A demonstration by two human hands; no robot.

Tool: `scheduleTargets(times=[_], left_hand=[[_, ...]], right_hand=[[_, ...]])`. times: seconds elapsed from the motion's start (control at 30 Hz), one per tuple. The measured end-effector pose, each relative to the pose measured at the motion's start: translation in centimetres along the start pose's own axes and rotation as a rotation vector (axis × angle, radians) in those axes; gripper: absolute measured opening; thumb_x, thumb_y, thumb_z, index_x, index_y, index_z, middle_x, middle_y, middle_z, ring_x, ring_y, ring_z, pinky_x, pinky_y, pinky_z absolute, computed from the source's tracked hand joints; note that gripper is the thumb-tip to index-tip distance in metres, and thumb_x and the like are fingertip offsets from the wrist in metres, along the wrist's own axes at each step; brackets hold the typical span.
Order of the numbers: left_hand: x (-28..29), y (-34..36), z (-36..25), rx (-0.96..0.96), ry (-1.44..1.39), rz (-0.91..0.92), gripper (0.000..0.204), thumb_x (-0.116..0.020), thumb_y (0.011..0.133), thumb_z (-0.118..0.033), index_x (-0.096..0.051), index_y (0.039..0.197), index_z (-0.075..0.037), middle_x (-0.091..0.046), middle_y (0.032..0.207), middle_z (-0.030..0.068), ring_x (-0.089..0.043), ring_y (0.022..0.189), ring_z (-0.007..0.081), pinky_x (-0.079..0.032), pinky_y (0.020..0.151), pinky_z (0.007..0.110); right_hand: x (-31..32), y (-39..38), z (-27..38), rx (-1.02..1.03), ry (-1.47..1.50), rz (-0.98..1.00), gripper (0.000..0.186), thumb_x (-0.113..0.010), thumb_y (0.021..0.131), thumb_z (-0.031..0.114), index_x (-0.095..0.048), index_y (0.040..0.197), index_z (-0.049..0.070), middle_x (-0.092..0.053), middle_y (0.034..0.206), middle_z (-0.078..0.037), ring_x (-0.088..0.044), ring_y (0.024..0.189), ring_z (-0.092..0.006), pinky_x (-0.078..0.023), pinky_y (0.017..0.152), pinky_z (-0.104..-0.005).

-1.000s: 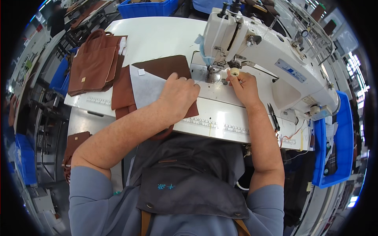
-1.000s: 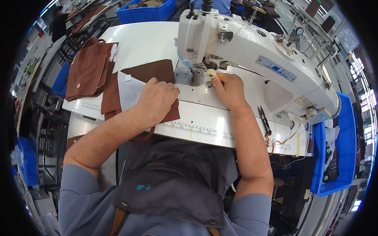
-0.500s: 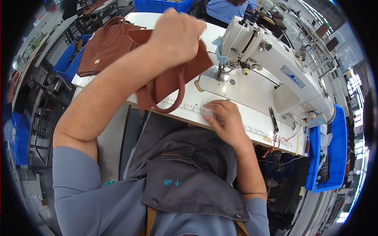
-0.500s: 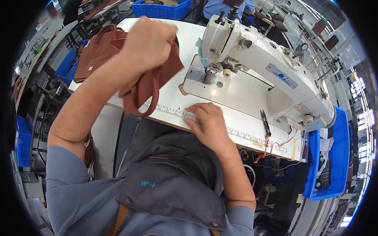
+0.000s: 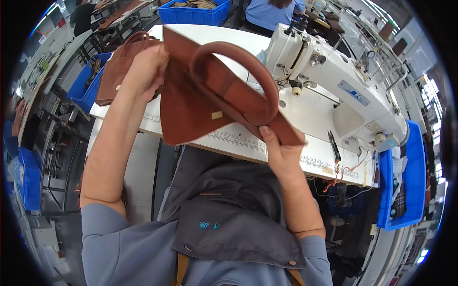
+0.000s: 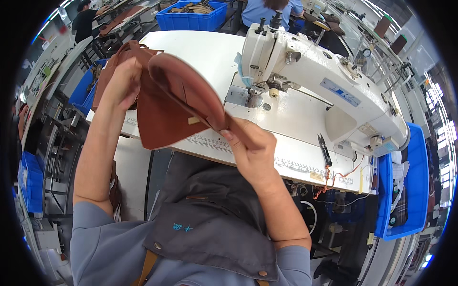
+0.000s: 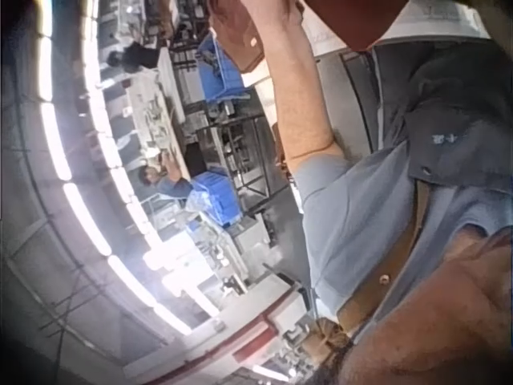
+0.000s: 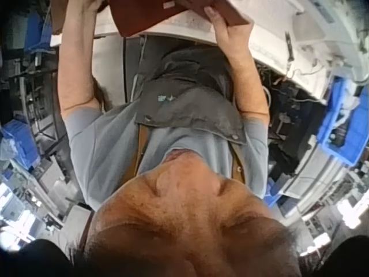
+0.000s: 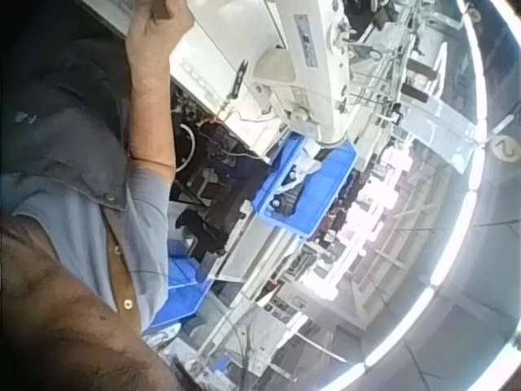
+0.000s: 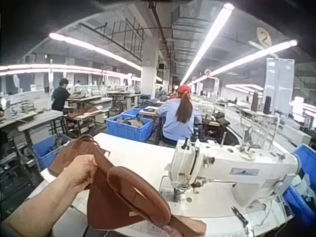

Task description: The recorder uses an industrial sewing machine to stitch together components of leather bags.

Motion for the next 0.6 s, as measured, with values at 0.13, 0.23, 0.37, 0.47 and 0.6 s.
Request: scheduleTargets(times=[0.13,0.23,0.37,0.47,0.6], left_hand=[[2.2,-3.9,3.4,0.033,0.345,0.063,0.014,-0.055,0.081,0.001,-0.054,0.072,-0.010,-0.052,0.066,-0.0044,-0.046,0.057,0.0067,-0.036,0.052,0.023],[3.4,-5.9,2.6,-0.055,0.497,0.021,0.014,-0.052,0.077,0.005,-0.058,0.077,-0.007,-0.064,0.083,0.0016,-0.056,0.071,0.0081,-0.044,0.066,0.022],[-0.1,-9.5,-4.7,-0.478,0.380,-0.146,0.046,-0.055,0.074,-0.009,-0.059,0.119,-0.005,-0.057,0.140,0.0124,-0.054,0.121,0.0180,-0.038,0.105,0.035],[-4.9,-11.1,-7.3,-0.686,0.614,0.087,0.058,-0.070,0.081,-0.029,-0.056,0.131,-0.004,-0.055,0.145,0.0135,-0.053,0.131,0.0258,-0.038,0.109,0.040],[-12.3,-8.6,-1.0,-0.328,0.867,0.475,0.085,-0.089,0.071,-0.046,-0.056,0.136,-0.001,-0.062,0.135,0.0179,-0.061,0.122,0.0287,-0.052,0.096,0.038]], right_hand=[[1.6,1.7,-0.2,-0.183,0.018,0.115,0.026,-0.074,0.096,0.021,-0.074,0.102,-0.004,-0.075,0.083,-0.011,-0.069,0.075,-0.0145,-0.054,0.069,-0.0289],[0.9,2.6,-0.9,-0.360,0.270,0.297,0.028,-0.073,0.098,0.024,-0.075,0.099,-0.004,-0.074,0.084,-0.005,-0.066,0.078,-0.0077,-0.052,0.067,-0.0250],[1.3,4.4,2.0,-0.310,0.397,0.404,0.035,-0.075,0.096,0.031,-0.074,0.097,-0.004,-0.073,0.079,-0.007,-0.064,0.076,-0.0090,-0.052,0.065,-0.0276],[-2.0,5.3,0.7,-0.344,0.089,0.750,0.044,-0.074,0.095,0.039,-0.073,0.097,-0.005,-0.071,0.077,-0.010,-0.062,0.072,-0.0109,-0.052,0.064,-0.0313],[-7.0,4.1,-4.7,-0.445,-0.065,0.936,0.047,-0.074,0.093,0.044,-0.075,0.102,-0.002,-0.072,0.077,-0.012,-0.063,0.070,-0.0148,-0.052,0.066,-0.0331]])
Point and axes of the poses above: each hand's wrist, its own y-axis towards the middle knuckle, its own x-axis out of the back of the hand, z = x × y, the point moved 9 cm from there along y, towards the middle knuckle
